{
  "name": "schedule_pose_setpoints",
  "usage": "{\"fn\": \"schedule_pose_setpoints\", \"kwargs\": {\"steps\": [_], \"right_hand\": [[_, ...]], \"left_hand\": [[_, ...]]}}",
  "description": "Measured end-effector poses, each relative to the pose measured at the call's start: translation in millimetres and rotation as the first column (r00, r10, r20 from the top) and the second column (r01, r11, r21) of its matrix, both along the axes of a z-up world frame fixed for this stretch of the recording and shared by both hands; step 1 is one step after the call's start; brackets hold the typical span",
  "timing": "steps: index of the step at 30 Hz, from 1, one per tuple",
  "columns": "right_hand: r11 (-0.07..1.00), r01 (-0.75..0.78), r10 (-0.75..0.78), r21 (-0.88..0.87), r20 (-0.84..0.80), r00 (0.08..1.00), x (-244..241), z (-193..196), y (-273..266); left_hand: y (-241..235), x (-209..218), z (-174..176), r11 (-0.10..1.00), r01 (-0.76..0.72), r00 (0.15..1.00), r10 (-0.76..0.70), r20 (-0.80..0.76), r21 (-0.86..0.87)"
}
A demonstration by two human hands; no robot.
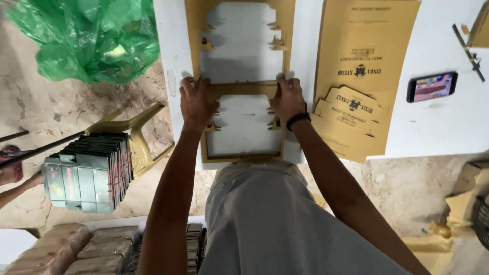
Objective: Punching out pre-cut cardboard shapes from a larger sheet and stacking the finished pieces.
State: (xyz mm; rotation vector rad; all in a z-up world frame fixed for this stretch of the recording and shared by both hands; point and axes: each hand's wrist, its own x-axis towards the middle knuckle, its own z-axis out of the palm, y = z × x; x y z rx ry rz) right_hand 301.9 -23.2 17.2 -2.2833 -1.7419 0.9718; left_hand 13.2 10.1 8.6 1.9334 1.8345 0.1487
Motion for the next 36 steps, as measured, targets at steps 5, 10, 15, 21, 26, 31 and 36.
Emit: {"fn": "schedule_pose_setpoints", "kwargs": {"steps": [5,10,15,21,26,31,36], "right_hand": [[0.993,-0.005,0.013,-0.118,0.069,0.998,23.3,-70.2,12.1],[0.994,-0.078,0.070,0.070,0.111,0.991,19.5,-110.3,5.6],[0.993,-0.070,0.061,0.090,0.105,0.993,9.7,-53.9,1.4],[0.985,-0.136,0.132,0.108,0.042,0.990,21.6,-71.0,13.6],[0.968,-0.149,0.129,0.205,0.105,0.986,16.6,-50.5,12.6],[0.956,-0.173,0.137,0.237,0.160,0.978,19.1,-66.7,1.0],[0.959,-0.182,0.163,0.219,0.100,0.981,20.9,-59.8,1.7]], "left_hand": [[4.6,0.7,-17.2,0.998,0.014,0.997,-0.010,0.071,-0.056],[-5.1,7.6,-5.3,0.997,-0.069,0.991,0.063,-0.118,-0.046],[-0.6,11.6,-7.6,0.995,-0.100,0.990,0.097,-0.101,-0.028],[-3.7,18.7,-9.5,0.988,-0.157,0.972,0.156,-0.179,0.005],[-3.7,10.9,-4.8,0.989,-0.149,0.983,0.148,-0.111,0.004],[-0.4,4.4,-0.7,0.989,-0.106,0.992,0.098,-0.085,-0.100],[-1.7,2.5,8.3,0.993,-0.052,0.993,0.041,-0.110,-0.103]]}}
